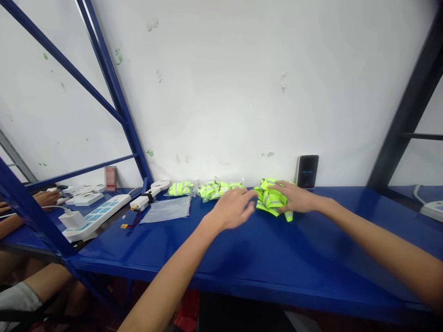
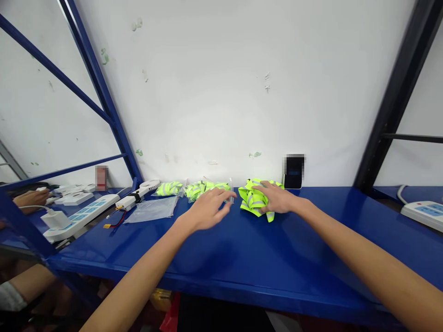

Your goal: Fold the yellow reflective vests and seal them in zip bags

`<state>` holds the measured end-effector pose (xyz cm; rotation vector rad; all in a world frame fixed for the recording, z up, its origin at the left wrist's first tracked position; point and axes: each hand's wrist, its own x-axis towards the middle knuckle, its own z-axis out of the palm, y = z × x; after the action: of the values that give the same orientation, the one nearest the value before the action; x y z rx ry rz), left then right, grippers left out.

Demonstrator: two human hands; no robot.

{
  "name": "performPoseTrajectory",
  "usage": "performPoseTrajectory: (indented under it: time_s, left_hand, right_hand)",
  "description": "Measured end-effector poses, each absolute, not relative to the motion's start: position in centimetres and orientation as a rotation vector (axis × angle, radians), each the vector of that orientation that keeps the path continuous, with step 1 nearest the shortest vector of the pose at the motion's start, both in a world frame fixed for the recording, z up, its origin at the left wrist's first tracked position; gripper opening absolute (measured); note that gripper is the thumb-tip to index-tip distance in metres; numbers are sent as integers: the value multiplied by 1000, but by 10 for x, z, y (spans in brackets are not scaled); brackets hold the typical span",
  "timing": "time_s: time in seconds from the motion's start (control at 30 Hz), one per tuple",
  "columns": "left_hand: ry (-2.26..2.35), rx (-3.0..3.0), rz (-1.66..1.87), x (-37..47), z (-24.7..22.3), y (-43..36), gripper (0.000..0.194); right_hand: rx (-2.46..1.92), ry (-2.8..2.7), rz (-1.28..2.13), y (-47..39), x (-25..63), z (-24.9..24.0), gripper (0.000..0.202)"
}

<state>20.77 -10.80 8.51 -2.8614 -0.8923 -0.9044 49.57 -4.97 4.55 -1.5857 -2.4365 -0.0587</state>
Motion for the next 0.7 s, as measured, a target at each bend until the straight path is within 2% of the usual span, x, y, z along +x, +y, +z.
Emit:
performPoseTrajectory:
  time_s: [0.07,0.13,0.23,0.5,0.7]
  left_hand:
    - [-1166,-2721,-635,201,51,-58,35]
    - [-1241,-2645,-417,190,23,-24,37]
    - [-1293,-2586,-398,174,-1,3,42]
    - [-1272,-2626,-521,154,-1,12,35]
    - [-1050,-2750,-809,165,8,-8,41]
  right_hand:
    - [-1539,-2457,-59,-52,490,43,77]
    - [-1492,-2431,-52,-52,485,44,57]
    - [-1480,-2261,-50,-46,482,54,38]
    - [-1475,-1562,-126,-2,476,123,32]
    - [-1312,-1332,-35,4,457,170,30]
